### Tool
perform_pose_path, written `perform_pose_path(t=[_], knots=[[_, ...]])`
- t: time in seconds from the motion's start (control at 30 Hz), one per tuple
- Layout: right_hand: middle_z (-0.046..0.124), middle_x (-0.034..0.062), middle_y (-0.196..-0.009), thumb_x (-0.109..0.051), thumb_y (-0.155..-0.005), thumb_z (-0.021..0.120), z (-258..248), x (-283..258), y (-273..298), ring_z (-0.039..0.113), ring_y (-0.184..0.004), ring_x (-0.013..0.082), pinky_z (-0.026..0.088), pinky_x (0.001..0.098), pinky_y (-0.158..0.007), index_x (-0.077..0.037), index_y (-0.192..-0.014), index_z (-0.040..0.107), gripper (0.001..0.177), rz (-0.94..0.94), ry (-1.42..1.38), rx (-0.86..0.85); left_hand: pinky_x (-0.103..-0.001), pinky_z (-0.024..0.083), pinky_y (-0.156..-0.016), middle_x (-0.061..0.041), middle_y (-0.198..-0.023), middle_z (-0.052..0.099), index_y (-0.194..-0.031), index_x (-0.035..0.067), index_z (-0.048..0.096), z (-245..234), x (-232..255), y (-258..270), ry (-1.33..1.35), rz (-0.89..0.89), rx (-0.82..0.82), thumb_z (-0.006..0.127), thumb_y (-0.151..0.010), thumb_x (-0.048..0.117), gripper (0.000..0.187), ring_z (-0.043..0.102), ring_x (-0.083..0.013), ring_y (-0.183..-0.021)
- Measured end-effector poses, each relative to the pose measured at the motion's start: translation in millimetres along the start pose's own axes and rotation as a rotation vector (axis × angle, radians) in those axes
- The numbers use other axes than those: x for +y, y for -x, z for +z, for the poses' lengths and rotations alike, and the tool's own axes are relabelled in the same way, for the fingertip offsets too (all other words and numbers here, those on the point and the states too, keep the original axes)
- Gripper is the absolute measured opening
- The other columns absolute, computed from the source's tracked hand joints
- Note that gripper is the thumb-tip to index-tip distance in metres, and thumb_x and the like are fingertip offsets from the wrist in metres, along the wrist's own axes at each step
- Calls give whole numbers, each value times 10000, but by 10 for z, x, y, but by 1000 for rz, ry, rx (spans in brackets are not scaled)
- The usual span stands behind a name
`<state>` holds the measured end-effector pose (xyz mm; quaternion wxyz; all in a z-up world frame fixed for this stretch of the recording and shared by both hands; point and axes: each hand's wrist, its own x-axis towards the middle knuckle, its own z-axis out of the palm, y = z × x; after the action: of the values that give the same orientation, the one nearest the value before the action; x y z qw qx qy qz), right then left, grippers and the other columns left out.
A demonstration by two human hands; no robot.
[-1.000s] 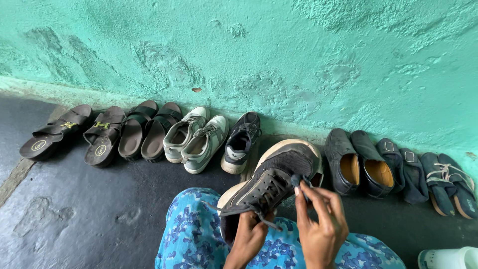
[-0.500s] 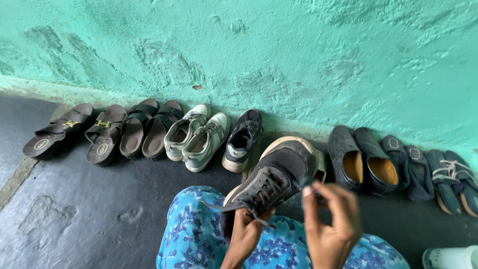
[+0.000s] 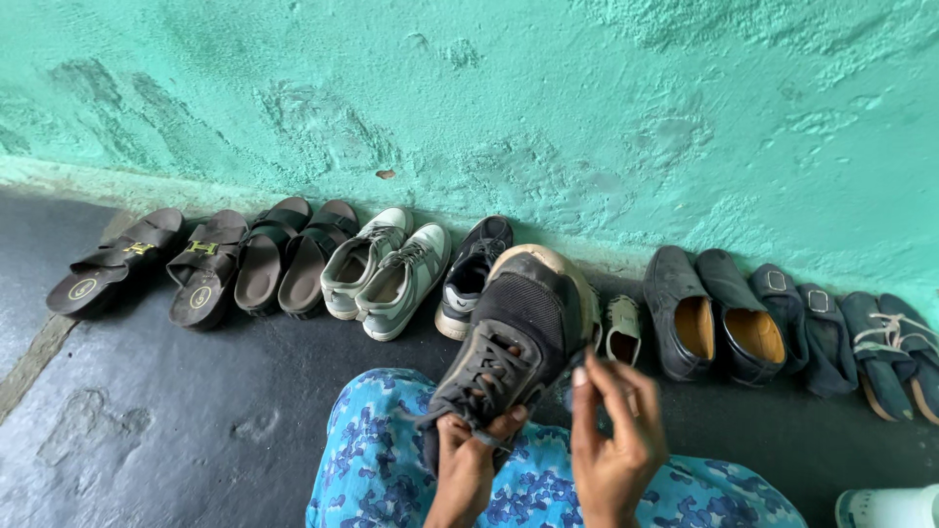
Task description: The person sits on the floor and scrubs several pairs of shoes with a brush. They handle a camouflage sneaker, a dark sneaker, and a white sneaker, scrubbing the uppers and soles before placing each shoe back in line.
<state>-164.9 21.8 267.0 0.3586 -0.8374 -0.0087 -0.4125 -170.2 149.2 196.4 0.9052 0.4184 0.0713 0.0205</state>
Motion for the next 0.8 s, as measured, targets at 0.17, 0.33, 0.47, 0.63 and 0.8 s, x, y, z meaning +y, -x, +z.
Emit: perform_pose_path(t=[0.17,0.33,0.47,0.63,0.8], knots=[[718,81,-1027,-51,-918,755,-24,-184,-130,696,-839,159,567,300,-676,-53,-1155,753,237,43,-80,14,-295,569,-674,-94,-848,783,-929,-57,750,12,113,10,20,-148,69,771,-738,-54,192,704,-173,-707],[728,54,-1019,-58,-921,807,23,-367,-702,677,-914,154,562,310,-767,-74,-1139,769,222,-243,-29,37,-251,499,-665,-21,-833,721,-923,-46,745,-33,-37,3,-65,-28,-73,789,-777,-61,153,617,-95,-717],[723,44,-1027,-44,-899,827,19,-381,-606,661,-931,161,547,313,-795,-85,-1129,766,241,-309,5,83,-266,436,-599,-8,-763,661,-903,-45,748,-24,-86,30,-107,-86,-57,797,-790,-65,125,550,-103,-662],[714,61,-1072,-16,-900,784,-55,-270,-72,683,-1001,170,577,301,-830,-91,-1136,756,249,-78,-29,89,-256,502,-665,-5,-816,725,-921,-2,746,93,-56,15,-52,-195,36,780,-708,-98,237,636,-100,-733],[701,67,-1140,-27,-948,756,-101,-194,-183,693,-1025,168,587,298,-814,-97,-1174,743,237,28,-123,138,-275,498,-661,-37,-819,718,-930,-39,752,56,-207,31,-108,-203,-42,798,-751,-94,193,623,-118,-728]])
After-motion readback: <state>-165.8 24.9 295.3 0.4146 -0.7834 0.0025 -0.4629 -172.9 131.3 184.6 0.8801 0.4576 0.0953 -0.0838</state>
